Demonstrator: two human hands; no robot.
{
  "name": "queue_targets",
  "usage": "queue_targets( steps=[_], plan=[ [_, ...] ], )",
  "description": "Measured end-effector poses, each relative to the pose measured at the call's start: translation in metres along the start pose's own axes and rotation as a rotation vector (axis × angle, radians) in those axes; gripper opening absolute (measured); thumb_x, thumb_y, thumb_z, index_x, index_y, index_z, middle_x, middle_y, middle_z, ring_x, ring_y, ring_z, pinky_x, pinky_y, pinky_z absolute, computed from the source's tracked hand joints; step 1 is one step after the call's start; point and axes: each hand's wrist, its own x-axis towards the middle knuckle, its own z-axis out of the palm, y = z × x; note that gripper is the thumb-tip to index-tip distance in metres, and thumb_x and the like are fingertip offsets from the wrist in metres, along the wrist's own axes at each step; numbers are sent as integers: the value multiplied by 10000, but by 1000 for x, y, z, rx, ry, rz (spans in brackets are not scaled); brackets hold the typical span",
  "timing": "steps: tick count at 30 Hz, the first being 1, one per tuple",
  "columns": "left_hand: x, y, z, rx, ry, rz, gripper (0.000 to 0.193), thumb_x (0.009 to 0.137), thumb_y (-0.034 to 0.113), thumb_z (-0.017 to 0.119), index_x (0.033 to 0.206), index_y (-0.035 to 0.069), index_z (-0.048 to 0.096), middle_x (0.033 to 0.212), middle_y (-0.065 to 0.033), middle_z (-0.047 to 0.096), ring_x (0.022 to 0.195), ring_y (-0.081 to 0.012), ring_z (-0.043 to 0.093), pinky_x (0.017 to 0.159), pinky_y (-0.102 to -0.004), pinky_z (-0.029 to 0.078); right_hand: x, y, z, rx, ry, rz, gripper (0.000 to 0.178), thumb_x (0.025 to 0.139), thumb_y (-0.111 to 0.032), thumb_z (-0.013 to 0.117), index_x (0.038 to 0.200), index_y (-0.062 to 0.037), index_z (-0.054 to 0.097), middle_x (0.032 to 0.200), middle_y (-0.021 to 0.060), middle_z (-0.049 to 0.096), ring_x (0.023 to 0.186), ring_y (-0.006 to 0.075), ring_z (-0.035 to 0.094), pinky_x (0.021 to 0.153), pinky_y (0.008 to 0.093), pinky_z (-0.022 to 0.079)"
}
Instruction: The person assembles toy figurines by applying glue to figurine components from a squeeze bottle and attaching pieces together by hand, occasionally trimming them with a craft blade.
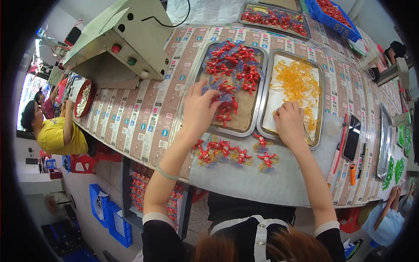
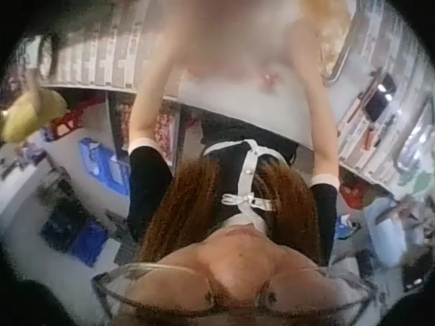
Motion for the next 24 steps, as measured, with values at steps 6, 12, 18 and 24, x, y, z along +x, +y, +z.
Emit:
queue_targets(
  steps=[6, 12, 18, 24],
  plan=[
    [3, 11, 9, 107, 45, 106, 185, 653, 101, 622, 834, 72, 597, 1049, -108, 477, 1032, -274, 405, 854, -380, 313, -8, -3, -18, 428, 208, 213, 123, 763, -107, 539, 826, -4, 514, 783, 83, 523, 769, 211, 490, 697, 310, 372],
    [4, 7, 12, -88, 266, 2, 129, 653, 76, 597, 781, 63, 596, 929, -47, 539, 946, -238, 455, 812, -376, 326, -24, 13, -22, 960, 315, 472, 109, 804, -93, 503, 854, 4, 508, 780, 85, 529, 704, 187, 503, 638, 261, 393],
    [6, 17, 17, 38, 108, 45, 84, 683, 71, 579, 763, 55, 598, 865, -56, 559, 847, -225, 493, 747, -340, 367, -26, 9, -28, 296, 420, 155, 84, 775, -72, 537, 830, -9, 528, 819, 78, 513, 790, 199, 479, 674, 275, 382],
    [4, 17, 8, 48, 237, 3, 107, 729, 73, 560, 816, 33, 607, 832, -78, 569, 767, -239, 531, 687, -339, 421, -48, -10, -49, 580, 476, 284, 50, 774, -44, 524, 806, -5, 526, 830, 89, 507, 792, 195, 475, 679, 266, 377]
  ],
)
